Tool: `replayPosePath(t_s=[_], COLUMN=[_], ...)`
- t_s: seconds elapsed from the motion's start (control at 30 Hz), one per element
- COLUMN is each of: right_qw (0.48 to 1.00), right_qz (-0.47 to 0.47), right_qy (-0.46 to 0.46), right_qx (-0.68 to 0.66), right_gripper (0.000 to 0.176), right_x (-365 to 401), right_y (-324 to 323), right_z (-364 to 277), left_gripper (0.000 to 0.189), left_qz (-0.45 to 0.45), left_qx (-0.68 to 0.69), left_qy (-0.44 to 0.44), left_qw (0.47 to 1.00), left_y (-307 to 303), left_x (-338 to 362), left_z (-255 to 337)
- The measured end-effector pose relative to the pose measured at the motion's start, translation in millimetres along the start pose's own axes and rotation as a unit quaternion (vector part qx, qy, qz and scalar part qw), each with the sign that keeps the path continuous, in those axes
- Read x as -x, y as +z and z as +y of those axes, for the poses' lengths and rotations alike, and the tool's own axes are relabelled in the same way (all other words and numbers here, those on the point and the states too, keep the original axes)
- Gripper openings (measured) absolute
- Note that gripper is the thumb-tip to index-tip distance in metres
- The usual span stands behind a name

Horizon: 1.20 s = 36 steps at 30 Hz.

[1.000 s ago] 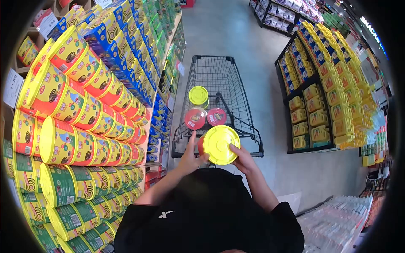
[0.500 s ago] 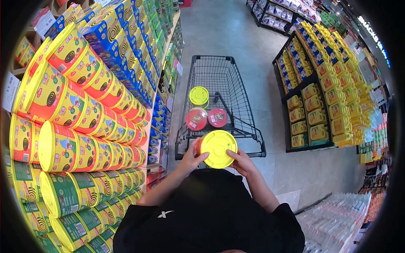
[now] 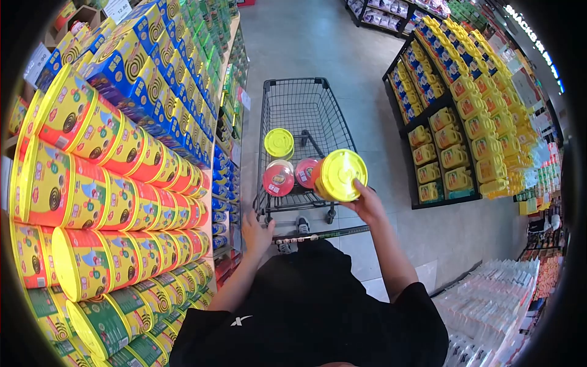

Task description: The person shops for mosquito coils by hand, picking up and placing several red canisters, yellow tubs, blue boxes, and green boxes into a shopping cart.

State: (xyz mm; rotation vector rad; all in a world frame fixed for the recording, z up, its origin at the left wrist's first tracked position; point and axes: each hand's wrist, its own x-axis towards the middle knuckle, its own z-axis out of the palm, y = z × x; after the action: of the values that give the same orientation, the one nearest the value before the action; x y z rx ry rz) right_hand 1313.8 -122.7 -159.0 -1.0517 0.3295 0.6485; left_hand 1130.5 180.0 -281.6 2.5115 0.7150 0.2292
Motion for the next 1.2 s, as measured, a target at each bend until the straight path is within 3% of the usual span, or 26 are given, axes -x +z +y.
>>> replayPosePath(t_s=[0.1,0.3,0.57,0.73,1.07,1.2], right_qw=[0.999,0.998,0.996,0.995,0.992,0.989], right_qz=[0.038,0.047,0.073,0.084,0.090,0.085], right_qy=[-0.017,-0.004,0.049,0.046,0.089,0.124], right_qx=[0.004,0.034,0.016,-0.030,-0.004,0.003], right_gripper=[0.052,0.056,0.049,0.049,0.044,0.046], right_x=[-58,-194,-379,-433,-515,-537], right_y=[-5,-16,-68,-86,-135,-154], right_z=[-20,-31,46,88,147,161], left_gripper=[0.081,0.072,0.065,0.062,0.056,0.056], left_qz=[-0.052,-0.046,-0.026,0.018,-0.022,-0.020], left_qx=[0.033,-0.026,-0.089,-0.100,-0.138,-0.167], left_qy=[-0.053,-0.124,-0.192,-0.144,-0.189,-0.165], left_qw=[0.997,0.991,0.977,0.984,0.972,0.972], left_y=[3,-12,-5,5,2,8], left_x=[-4,-10,-16,-13,-29,-23], left_z=[4,35,43,34,48,38])
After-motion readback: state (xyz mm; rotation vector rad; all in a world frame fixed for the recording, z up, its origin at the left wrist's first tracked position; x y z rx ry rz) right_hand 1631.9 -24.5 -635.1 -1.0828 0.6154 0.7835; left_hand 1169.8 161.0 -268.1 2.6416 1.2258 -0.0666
